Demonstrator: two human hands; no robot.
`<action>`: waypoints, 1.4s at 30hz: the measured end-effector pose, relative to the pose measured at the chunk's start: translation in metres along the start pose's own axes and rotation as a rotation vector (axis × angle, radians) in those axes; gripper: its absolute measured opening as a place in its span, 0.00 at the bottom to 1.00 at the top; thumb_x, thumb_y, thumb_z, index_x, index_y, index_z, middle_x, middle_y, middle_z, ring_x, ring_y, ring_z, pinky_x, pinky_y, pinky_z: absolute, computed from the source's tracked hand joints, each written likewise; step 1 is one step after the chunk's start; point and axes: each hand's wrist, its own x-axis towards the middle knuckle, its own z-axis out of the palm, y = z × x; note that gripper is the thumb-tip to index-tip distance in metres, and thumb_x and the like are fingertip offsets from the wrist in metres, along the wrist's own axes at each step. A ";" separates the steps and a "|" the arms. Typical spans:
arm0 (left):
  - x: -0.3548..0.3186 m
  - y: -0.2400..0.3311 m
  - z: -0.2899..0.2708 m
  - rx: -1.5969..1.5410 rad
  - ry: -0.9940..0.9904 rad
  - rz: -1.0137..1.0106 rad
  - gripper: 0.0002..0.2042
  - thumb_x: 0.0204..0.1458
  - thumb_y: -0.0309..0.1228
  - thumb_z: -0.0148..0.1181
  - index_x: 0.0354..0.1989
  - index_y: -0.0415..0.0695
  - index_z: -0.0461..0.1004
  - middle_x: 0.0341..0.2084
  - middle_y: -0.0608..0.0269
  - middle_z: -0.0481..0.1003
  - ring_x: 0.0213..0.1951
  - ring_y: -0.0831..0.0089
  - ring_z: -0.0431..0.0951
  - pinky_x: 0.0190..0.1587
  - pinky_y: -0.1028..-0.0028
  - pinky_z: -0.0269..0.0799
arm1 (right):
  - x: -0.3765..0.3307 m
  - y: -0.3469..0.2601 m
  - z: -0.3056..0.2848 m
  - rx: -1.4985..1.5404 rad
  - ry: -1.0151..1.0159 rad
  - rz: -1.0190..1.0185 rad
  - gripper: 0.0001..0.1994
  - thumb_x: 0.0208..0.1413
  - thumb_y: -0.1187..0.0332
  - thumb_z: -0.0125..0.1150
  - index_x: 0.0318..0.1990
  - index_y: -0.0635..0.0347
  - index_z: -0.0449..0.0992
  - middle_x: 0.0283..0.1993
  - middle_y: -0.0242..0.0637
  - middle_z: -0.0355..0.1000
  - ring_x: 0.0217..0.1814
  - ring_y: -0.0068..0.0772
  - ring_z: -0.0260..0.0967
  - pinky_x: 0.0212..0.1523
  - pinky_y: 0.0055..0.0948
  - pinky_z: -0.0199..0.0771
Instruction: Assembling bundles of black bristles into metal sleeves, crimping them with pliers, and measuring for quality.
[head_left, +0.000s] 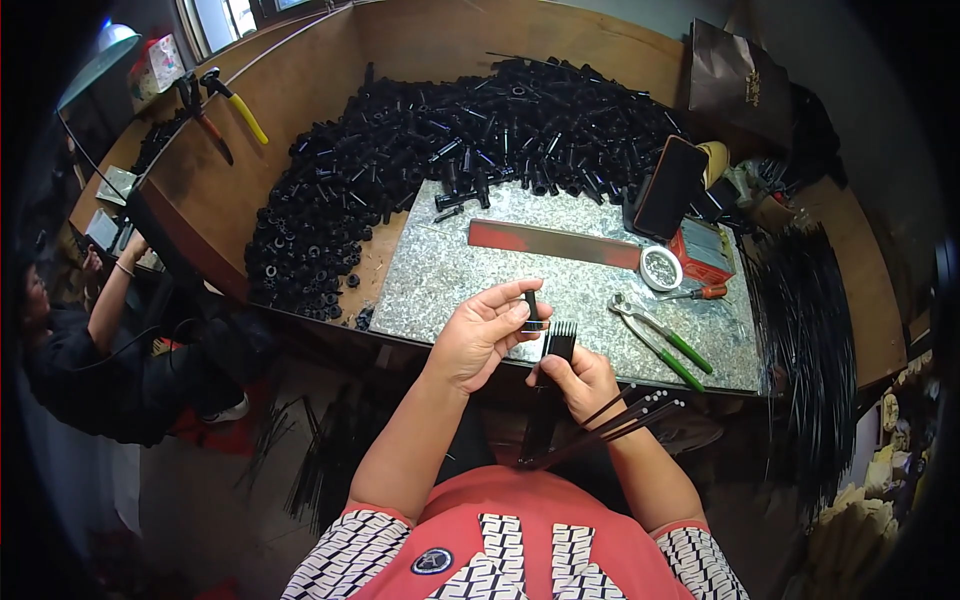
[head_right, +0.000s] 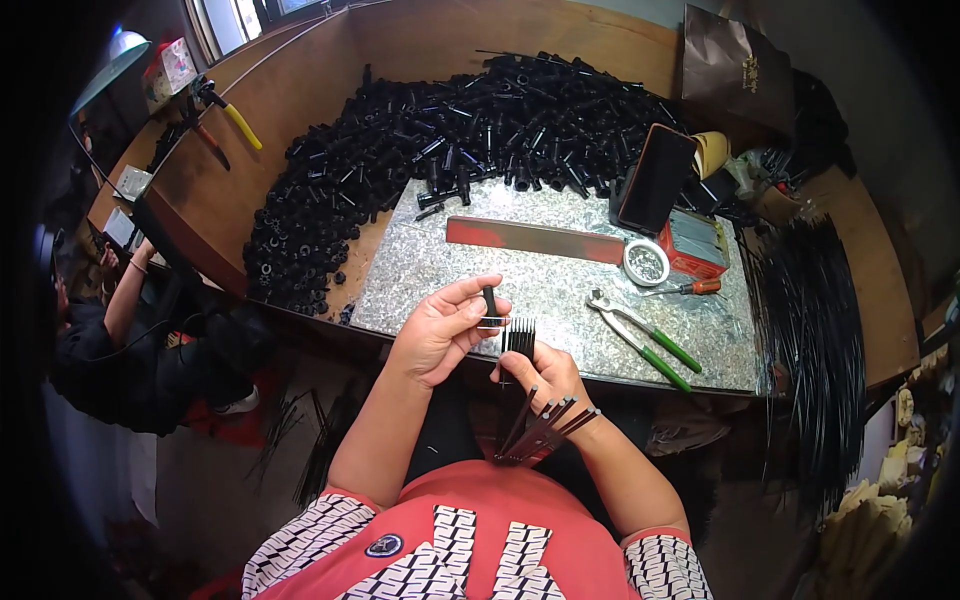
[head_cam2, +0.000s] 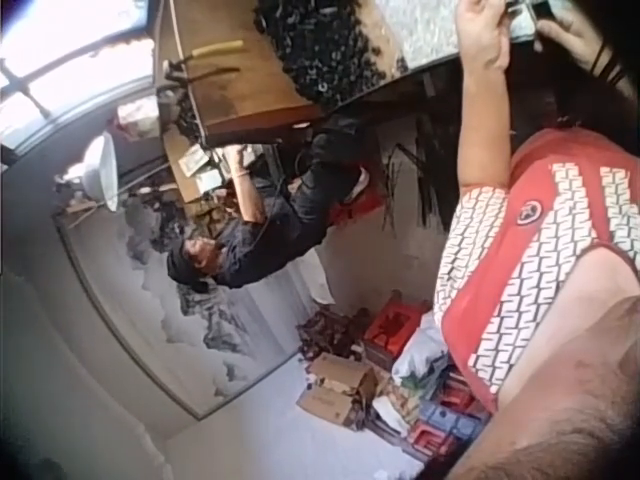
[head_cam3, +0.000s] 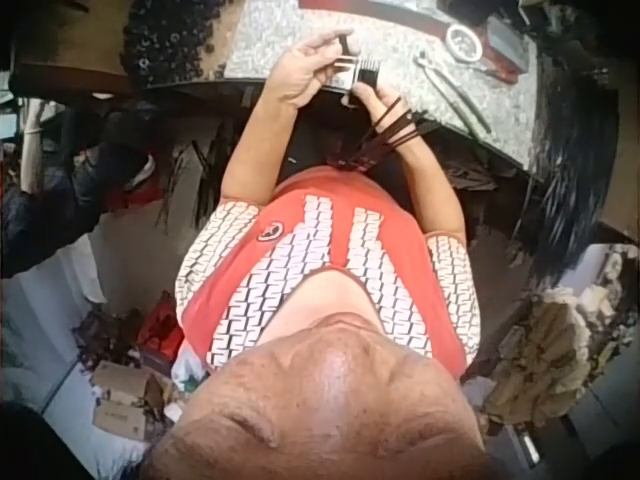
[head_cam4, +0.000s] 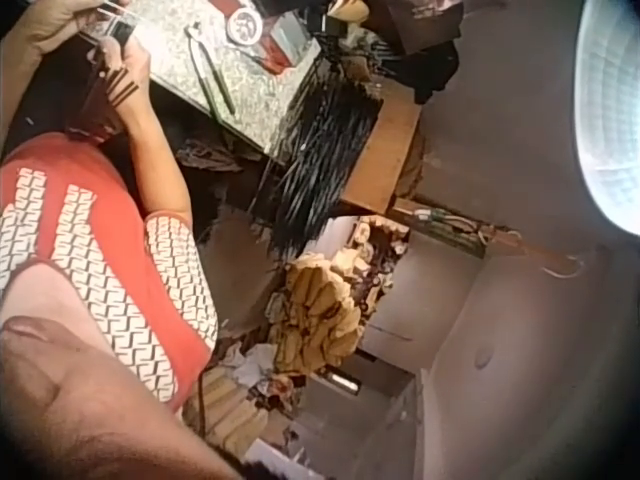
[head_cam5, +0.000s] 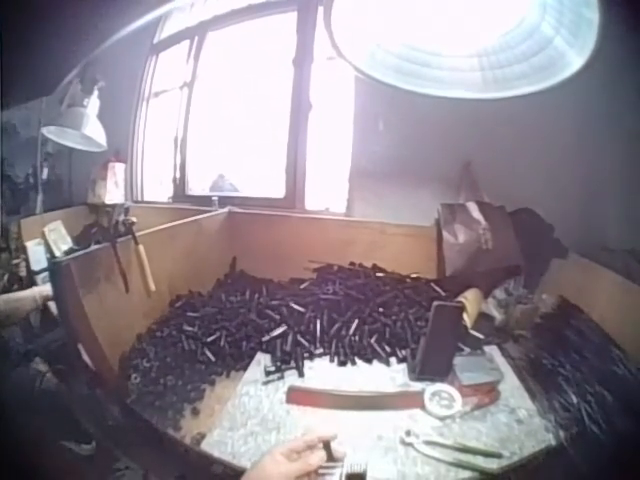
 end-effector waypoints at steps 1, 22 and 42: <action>0.000 0.000 0.000 0.004 0.007 -0.003 0.17 0.57 0.22 0.51 0.56 0.36 0.66 0.41 0.54 0.75 0.42 0.72 0.77 0.46 0.74 0.76 | 0.000 -0.001 0.000 0.004 0.004 -0.012 0.12 0.62 0.65 0.51 0.34 0.66 0.74 0.29 0.33 0.75 0.31 0.19 0.71 0.34 0.21 0.71; 0.001 -0.001 0.000 0.022 -0.081 0.009 0.17 0.58 0.23 0.49 0.56 0.36 0.65 0.42 0.54 0.74 0.44 0.69 0.76 0.49 0.71 0.73 | 0.003 -0.003 0.001 -0.015 -0.018 0.041 0.10 0.61 0.67 0.52 0.33 0.64 0.74 0.29 0.30 0.75 0.29 0.14 0.66 0.31 0.18 0.65; 0.005 -0.002 0.000 0.016 -0.123 -0.020 0.17 0.58 0.24 0.50 0.57 0.37 0.65 0.43 0.55 0.74 0.45 0.70 0.76 0.50 0.71 0.73 | 0.004 0.001 0.001 -0.004 -0.011 -0.014 0.09 0.60 0.68 0.53 0.34 0.65 0.75 0.28 0.32 0.75 0.30 0.17 0.70 0.33 0.20 0.69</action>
